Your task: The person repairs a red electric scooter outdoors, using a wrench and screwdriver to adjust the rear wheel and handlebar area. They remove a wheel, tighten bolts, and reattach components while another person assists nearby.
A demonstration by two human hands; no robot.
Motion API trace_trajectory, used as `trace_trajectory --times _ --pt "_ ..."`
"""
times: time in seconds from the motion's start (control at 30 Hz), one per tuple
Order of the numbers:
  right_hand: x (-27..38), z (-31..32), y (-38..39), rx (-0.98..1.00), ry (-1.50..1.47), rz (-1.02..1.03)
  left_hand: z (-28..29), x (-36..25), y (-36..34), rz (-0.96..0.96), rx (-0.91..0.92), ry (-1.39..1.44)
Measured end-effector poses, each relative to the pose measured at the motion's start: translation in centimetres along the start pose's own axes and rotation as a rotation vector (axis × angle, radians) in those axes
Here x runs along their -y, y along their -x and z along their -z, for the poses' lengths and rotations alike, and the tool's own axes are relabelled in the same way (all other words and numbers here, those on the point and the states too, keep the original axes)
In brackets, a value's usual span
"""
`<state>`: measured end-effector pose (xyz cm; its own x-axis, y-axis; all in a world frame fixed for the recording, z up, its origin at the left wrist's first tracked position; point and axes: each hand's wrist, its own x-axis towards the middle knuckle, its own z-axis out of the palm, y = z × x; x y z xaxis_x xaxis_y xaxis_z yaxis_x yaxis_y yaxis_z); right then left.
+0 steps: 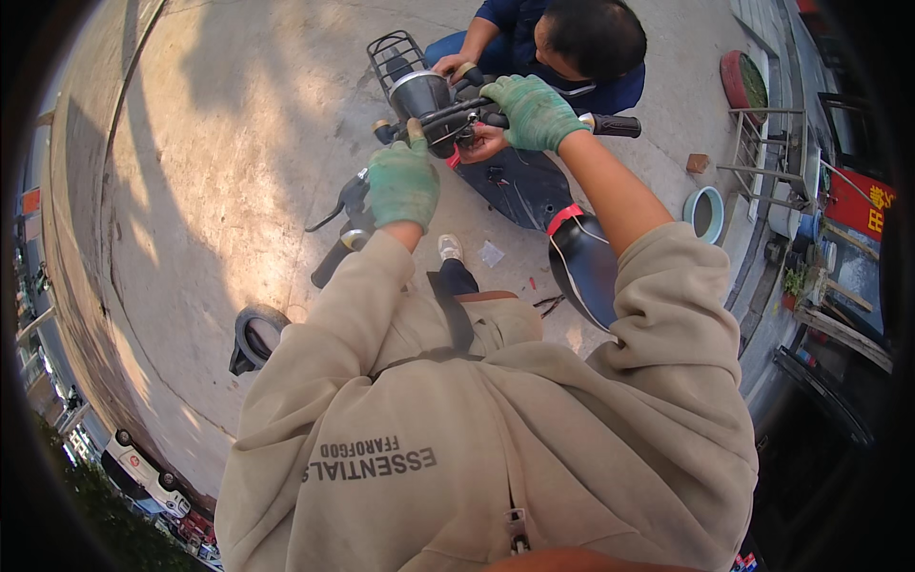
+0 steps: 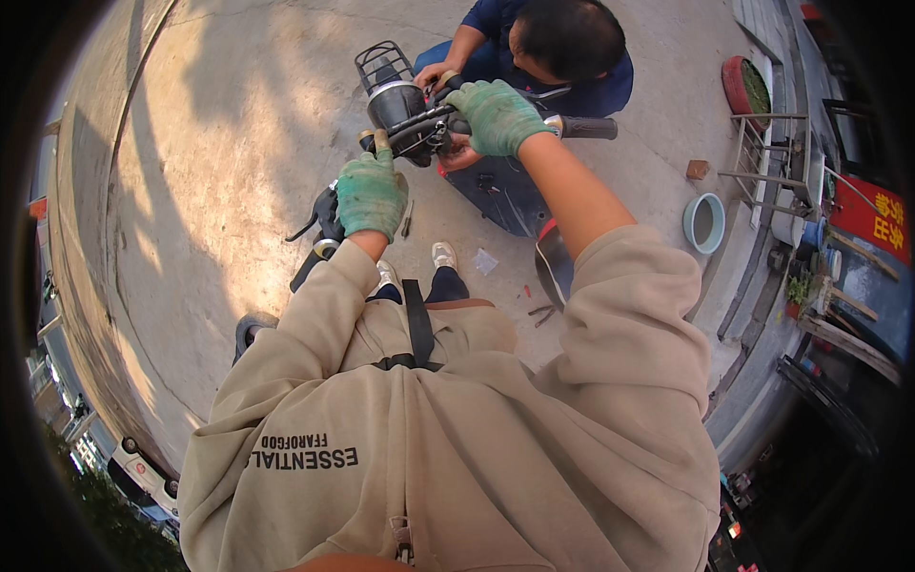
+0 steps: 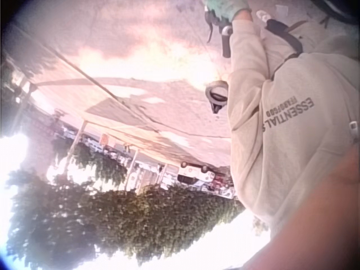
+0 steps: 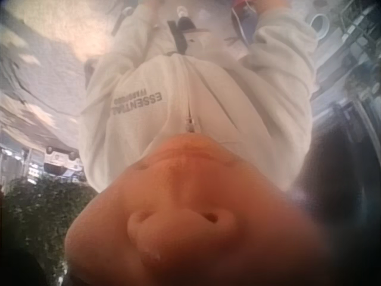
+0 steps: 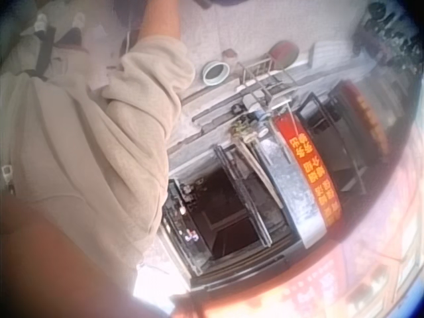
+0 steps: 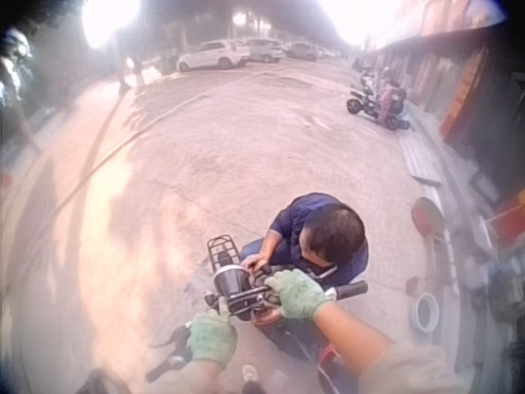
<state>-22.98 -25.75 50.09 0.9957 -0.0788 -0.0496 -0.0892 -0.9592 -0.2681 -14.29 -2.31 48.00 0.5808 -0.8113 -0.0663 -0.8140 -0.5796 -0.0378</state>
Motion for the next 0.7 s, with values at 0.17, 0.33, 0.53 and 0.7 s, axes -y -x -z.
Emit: trace_trajectory --times 0.17,0.33,0.53,0.7 --pt "-0.05 -0.01 0.08 -0.011 -0.004 -0.003 0.25 -0.22 0.06 0.002 0.004 -0.026" --pt "-0.09 -0.23 0.04 -0.026 -0.017 0.009 0.16 0.02 -0.03 0.004 0.017 0.026" --pt "-0.50 -0.59 -0.30 -0.016 0.001 -0.012 0.56 -0.21 -0.02 0.010 0.008 0.016" --pt "-0.63 -0.59 -0.09 -0.035 -0.038 0.008 0.65 -0.35 -0.18 0.023 0.012 0.014"
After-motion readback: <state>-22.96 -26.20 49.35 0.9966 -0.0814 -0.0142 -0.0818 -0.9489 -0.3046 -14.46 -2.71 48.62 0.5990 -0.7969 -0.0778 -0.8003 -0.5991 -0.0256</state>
